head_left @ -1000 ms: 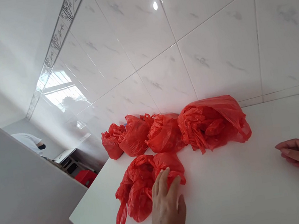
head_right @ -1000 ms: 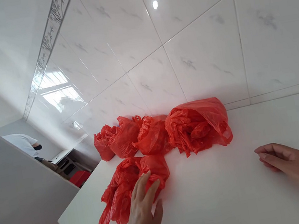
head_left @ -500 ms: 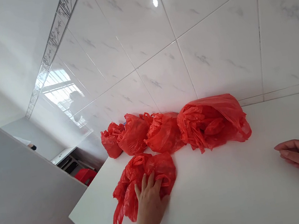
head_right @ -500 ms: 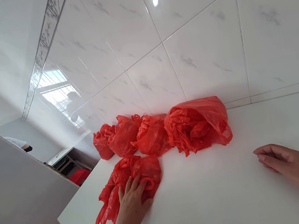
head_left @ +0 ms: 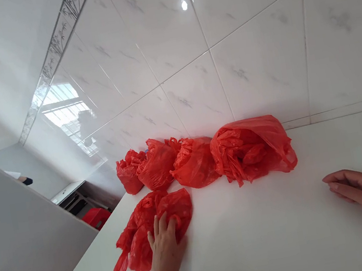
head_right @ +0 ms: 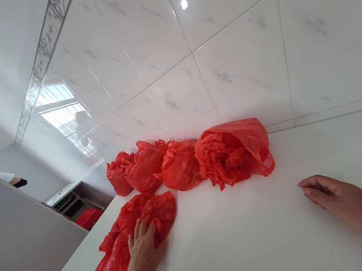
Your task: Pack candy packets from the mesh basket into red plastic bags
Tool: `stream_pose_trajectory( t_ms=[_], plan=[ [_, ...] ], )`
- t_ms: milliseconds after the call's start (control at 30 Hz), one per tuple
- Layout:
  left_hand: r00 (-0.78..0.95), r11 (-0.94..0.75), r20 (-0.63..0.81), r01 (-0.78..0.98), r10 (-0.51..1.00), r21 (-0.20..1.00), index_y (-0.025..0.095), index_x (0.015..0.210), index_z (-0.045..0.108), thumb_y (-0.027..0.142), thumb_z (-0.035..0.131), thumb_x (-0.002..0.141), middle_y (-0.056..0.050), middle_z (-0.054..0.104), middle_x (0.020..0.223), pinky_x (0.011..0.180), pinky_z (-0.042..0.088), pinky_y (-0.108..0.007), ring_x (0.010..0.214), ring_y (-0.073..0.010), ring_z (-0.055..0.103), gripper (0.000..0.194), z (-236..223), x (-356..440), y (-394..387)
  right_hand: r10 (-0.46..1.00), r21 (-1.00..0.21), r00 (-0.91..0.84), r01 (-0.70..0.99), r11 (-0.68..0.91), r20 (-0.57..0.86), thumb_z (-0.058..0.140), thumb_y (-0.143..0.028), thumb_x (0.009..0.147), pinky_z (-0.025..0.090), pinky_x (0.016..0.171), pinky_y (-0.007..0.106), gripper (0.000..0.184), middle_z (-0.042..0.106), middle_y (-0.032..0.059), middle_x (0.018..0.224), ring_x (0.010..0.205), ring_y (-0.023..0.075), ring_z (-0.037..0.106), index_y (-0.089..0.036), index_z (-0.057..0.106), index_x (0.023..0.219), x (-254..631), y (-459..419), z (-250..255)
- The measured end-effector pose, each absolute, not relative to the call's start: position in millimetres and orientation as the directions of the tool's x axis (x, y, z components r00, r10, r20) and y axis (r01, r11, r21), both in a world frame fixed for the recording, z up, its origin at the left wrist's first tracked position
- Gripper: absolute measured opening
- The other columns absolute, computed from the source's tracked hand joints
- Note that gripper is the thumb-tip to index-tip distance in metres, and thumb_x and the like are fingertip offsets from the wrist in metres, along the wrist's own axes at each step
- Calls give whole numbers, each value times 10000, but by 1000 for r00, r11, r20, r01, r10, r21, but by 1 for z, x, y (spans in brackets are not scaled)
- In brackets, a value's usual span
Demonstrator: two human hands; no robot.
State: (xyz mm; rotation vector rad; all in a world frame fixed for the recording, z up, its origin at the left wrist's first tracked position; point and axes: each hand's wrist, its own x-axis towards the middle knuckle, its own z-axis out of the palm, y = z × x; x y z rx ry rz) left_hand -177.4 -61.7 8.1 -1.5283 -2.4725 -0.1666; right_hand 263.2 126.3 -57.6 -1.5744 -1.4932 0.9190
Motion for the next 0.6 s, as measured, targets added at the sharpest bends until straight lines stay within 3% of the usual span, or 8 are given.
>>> stream_pose_trajectory(
  t_ms=[100,167,267,333,400,500,600],
  plan=[
    [-280,304,406,953,870,6,205,1023,561,224,553,765,-88,371,1447,1097,211,-557,1408,-309,158,259,9,-153,-54,997,-856,-26,516,-46,-69,543,-528,693,455,712,368,240,688,48,969,857,252,626,-349,645,814,259,120,-50],
    [-142,157,488,988,861,11,203,980,562,244,525,803,-92,381,1437,1091,259,-510,1397,-299,194,186,13,-134,-45,999,-831,-11,556,-30,-44,507,-491,735,457,736,362,218,681,31,1005,894,252,621,-341,631,833,253,114,-47],
    [-35,37,485,999,874,7,197,843,573,241,499,833,-99,532,1292,1046,316,-479,1260,-289,419,86,24,-109,-24,999,-780,-34,623,52,40,480,-421,778,462,720,358,176,682,22,959,832,244,625,-320,607,849,236,102,-45],
    [-47,45,399,999,916,15,194,768,574,284,466,866,-82,648,1051,976,368,-450,1025,-250,577,171,31,-102,-10,987,-745,-106,648,159,118,461,-381,800,468,693,349,148,669,9,910,780,227,617,-305,581,839,219,92,-43],
    [-108,106,309,994,945,23,192,709,572,328,387,906,-59,663,845,866,414,-389,832,-214,612,303,37,-104,-2,948,-705,-221,633,319,230,420,-318,824,476,686,338,140,640,10,906,777,208,605,-284,556,828,199,84,-39],
    [-237,239,217,971,947,19,192,636,534,314,307,923,-46,639,734,680,406,-307,714,-190,602,386,38,-123,-5,840,-601,-332,590,540,429,382,-197,819,487,778,364,218,592,58,1047,920,222,590,-260,558,931,167,84,-35],
    [-378,379,172,925,910,27,204,666,512,290,343,892,-23,621,691,573,361,-280,662,-189,591,295,34,-151,-20,780,-518,-270,620,589,564,410,-157,805,462,899,444,410,495,115,1267,1131,280,513,-249,490,1197,136,103,-32]
  ],
)
